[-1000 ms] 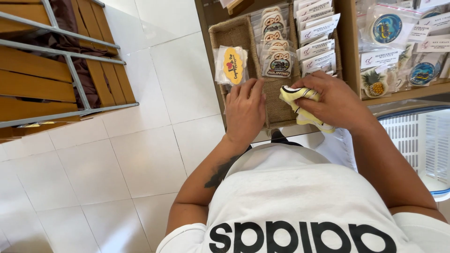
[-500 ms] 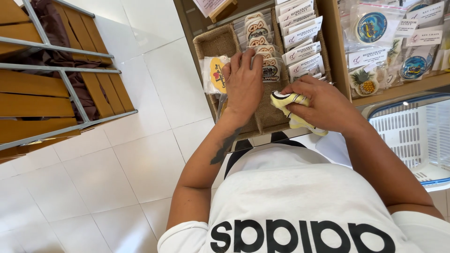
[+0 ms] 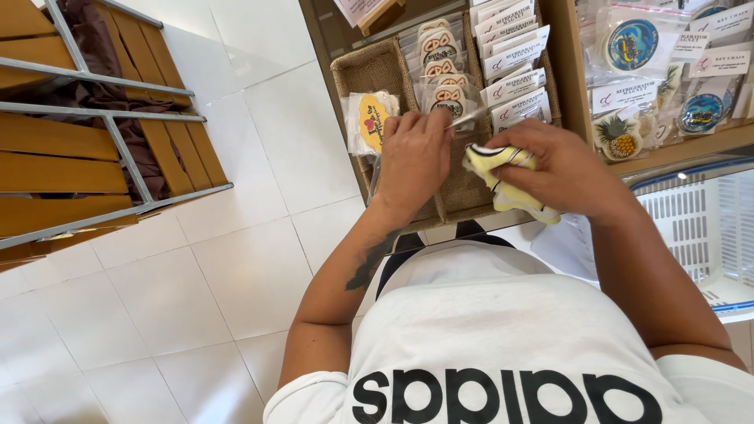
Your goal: Wiping souvenir magnets and stickers with a cloth in a retail display.
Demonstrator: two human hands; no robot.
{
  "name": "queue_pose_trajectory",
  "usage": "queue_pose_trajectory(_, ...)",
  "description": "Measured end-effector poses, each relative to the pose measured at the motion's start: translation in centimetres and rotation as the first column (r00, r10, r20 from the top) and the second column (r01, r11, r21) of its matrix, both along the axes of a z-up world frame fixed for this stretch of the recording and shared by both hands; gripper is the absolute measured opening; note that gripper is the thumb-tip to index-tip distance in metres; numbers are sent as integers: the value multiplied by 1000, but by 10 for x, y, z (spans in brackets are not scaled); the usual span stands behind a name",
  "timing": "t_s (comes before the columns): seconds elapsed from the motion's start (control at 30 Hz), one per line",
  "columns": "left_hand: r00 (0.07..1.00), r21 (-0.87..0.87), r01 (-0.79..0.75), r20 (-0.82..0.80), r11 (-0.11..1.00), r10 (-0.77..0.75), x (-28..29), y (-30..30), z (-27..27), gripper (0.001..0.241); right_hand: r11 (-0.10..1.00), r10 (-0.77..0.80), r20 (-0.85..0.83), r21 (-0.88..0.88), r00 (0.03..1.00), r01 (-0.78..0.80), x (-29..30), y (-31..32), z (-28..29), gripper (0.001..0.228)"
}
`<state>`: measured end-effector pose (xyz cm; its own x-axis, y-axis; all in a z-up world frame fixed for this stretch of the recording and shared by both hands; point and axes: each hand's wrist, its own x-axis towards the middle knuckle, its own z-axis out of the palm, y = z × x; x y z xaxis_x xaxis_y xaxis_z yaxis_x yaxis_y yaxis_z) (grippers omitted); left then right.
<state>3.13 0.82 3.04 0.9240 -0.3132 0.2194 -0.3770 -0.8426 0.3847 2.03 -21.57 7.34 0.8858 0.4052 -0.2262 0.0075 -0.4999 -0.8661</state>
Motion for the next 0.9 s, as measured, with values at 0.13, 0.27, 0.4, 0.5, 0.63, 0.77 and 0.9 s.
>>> queue_pose_trajectory(0.13,983,-470,-177,-131,864,130,-11,6,31,11,996,-85,-33,12,996,86,5,-2,5,44)
queue_pose_trajectory(0.27,847,-767,-428,-525,479,-83,-24,17,13,33,950,-208,157,269,965,160,0,26,3,36)
queue_pose_trajectory(0.4,798,-801,-471,-566,369,-209,-36,28,4,33,943,-145,235,328,961,62,-2,50,5,37)
queue_pose_trajectory(0.5,760,-782,-560,-616,275,-207,-45,40,16,32,969,-209,417,212,885,129,15,18,-46,38)
queue_pose_trajectory(0.63,795,-799,-553,-591,237,-138,-49,47,11,34,943,-250,289,289,924,165,9,36,-6,32)
queue_pose_trajectory(0.77,807,-814,-548,-575,192,-134,-45,45,7,34,938,-151,199,338,968,77,-1,62,4,37)
queue_pose_trajectory(0.9,829,-827,-544,-556,143,-60,-48,59,10,35,972,-177,269,198,947,126,12,43,-32,37)
